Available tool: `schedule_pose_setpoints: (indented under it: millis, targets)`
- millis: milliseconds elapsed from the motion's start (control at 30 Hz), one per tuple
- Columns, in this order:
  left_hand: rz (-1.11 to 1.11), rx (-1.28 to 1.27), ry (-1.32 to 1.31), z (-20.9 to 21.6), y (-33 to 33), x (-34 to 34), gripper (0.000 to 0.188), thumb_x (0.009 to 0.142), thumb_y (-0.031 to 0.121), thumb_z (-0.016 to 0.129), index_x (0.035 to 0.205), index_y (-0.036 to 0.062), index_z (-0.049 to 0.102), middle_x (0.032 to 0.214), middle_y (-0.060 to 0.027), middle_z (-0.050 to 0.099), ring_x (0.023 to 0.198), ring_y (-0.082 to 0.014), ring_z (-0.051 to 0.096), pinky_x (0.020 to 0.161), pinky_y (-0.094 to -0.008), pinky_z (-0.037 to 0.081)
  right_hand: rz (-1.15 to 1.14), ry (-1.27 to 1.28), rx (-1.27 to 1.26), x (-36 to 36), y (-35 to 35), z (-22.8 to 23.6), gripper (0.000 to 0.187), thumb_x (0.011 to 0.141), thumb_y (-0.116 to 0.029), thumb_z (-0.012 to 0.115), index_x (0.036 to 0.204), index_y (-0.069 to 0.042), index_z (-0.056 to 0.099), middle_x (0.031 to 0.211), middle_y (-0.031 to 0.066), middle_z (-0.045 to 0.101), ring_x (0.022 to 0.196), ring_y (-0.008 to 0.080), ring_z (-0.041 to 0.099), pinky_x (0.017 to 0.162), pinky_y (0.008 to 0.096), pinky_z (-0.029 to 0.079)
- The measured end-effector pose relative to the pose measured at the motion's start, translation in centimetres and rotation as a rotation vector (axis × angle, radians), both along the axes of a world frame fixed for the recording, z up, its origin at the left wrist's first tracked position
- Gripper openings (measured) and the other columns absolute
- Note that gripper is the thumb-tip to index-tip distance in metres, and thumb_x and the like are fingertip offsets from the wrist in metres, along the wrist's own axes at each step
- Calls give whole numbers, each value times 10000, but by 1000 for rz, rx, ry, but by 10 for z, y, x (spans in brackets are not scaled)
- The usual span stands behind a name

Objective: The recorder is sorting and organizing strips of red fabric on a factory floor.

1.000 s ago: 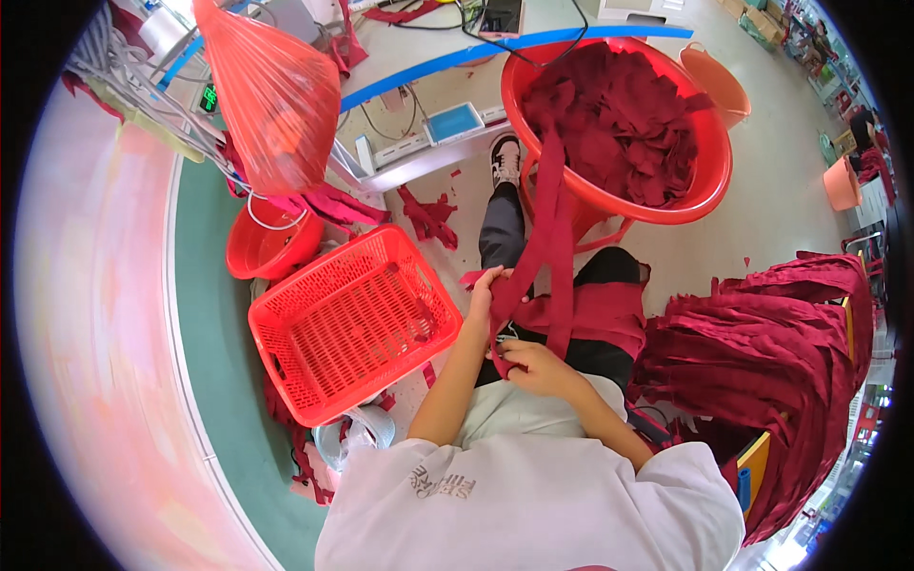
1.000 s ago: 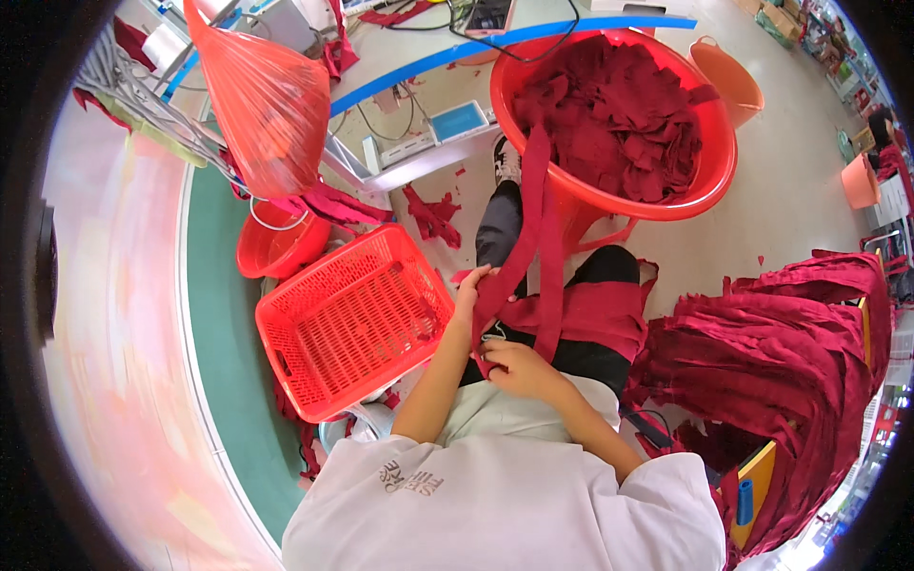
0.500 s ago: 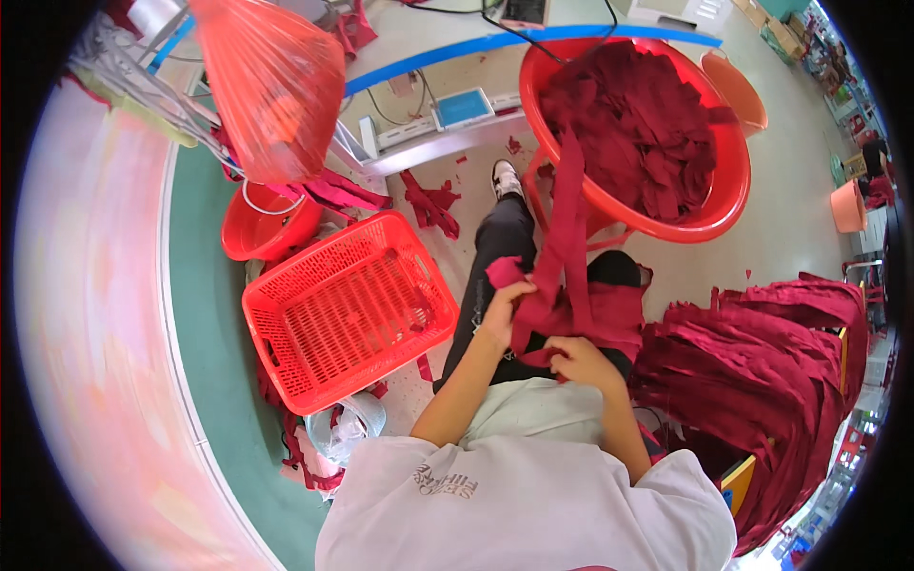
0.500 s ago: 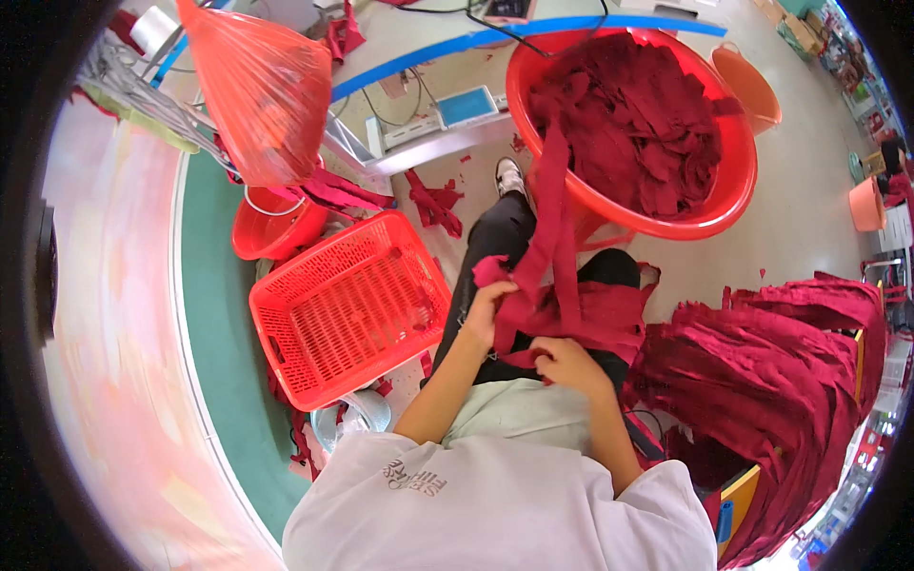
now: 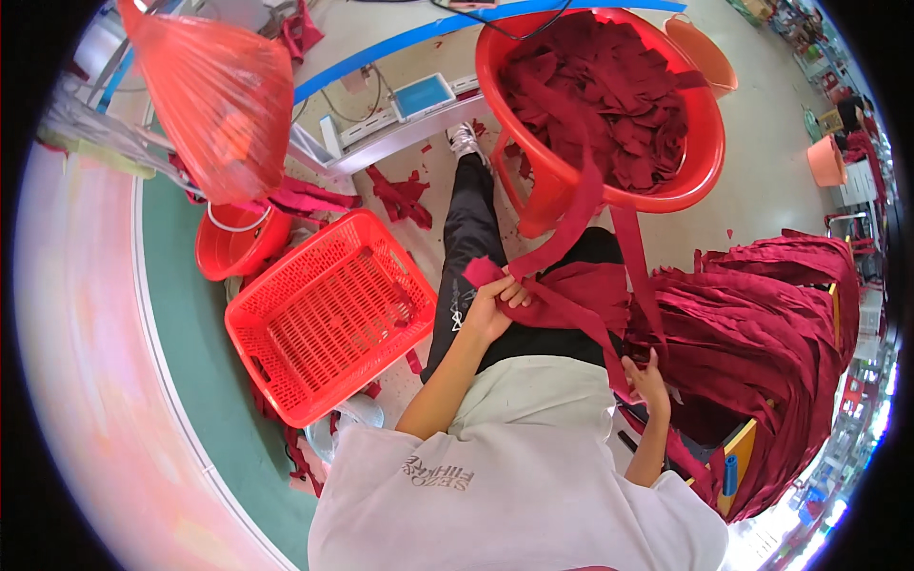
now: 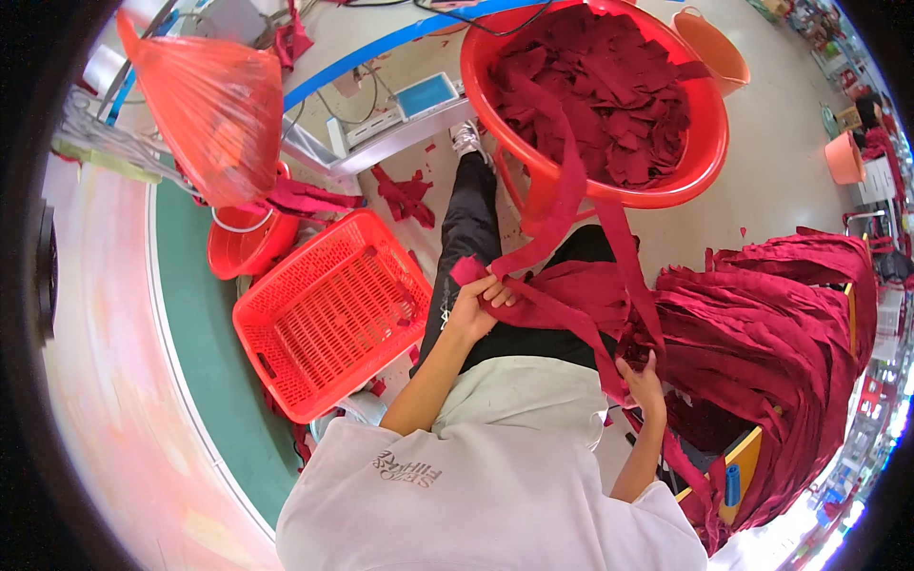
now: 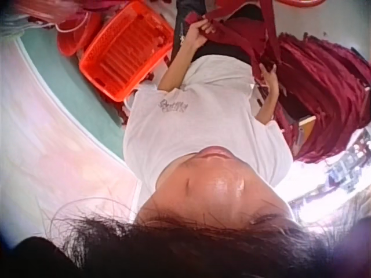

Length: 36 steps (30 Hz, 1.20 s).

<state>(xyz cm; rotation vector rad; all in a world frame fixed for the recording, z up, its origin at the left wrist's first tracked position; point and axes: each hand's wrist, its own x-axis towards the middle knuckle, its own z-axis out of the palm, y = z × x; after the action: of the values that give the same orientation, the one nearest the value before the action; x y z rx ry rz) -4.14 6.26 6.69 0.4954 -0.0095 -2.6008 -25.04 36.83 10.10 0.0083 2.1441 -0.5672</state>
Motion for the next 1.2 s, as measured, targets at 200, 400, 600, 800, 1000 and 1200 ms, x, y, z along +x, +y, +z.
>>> schedule_pose_setpoints:
  millis: [200,400,600,800,1000,1200]
  targets:
    - [-124,-103,-8,3,-18,-3,165,901,98,509,740,114,477,586,11,404,592,-152,432,717,-332,405,431,464,17,20,9,-24,318,882,-308,645,936,3,610,931,218,637,821,382,631,741,429,495]
    - [-386,-219,-87,13,3,-1,274,871,126,506,604,88,455,581,-14,428,605,-174,470,746,-335,421,362,697,-667,30,-158,32,310,906,-263,640,1047,13,620,1022,168,631,977,327,604,840,375,473]
    - [-629,-518,-196,29,24,-6,295,841,131,530,575,97,408,576,-19,412,583,-165,425,658,-311,392,-93,-234,-1068,39,-272,73,349,949,-278,603,1194,-36,549,924,89,644,857,144,622,745,291,493]
    - [-256,-247,-271,35,18,1,195,899,208,505,944,41,596,727,-69,609,721,-243,625,782,-333,508,722,-452,-666,76,-242,125,212,937,-267,593,973,-61,565,603,-5,505,471,73,488,404,228,372]
    - [-117,-15,158,33,-12,-14,436,1000,450,359,986,70,572,540,30,365,515,-119,397,594,-284,376,983,-353,-335,56,-162,89,294,861,-283,648,865,4,584,609,86,556,521,150,550,488,313,432]
    - [-493,-174,42,29,3,-56,243,931,207,546,706,127,503,553,51,364,529,-98,412,615,-288,397,778,-295,-164,27,-73,68,244,808,-225,677,835,13,630,629,92,582,567,160,579,516,329,448]
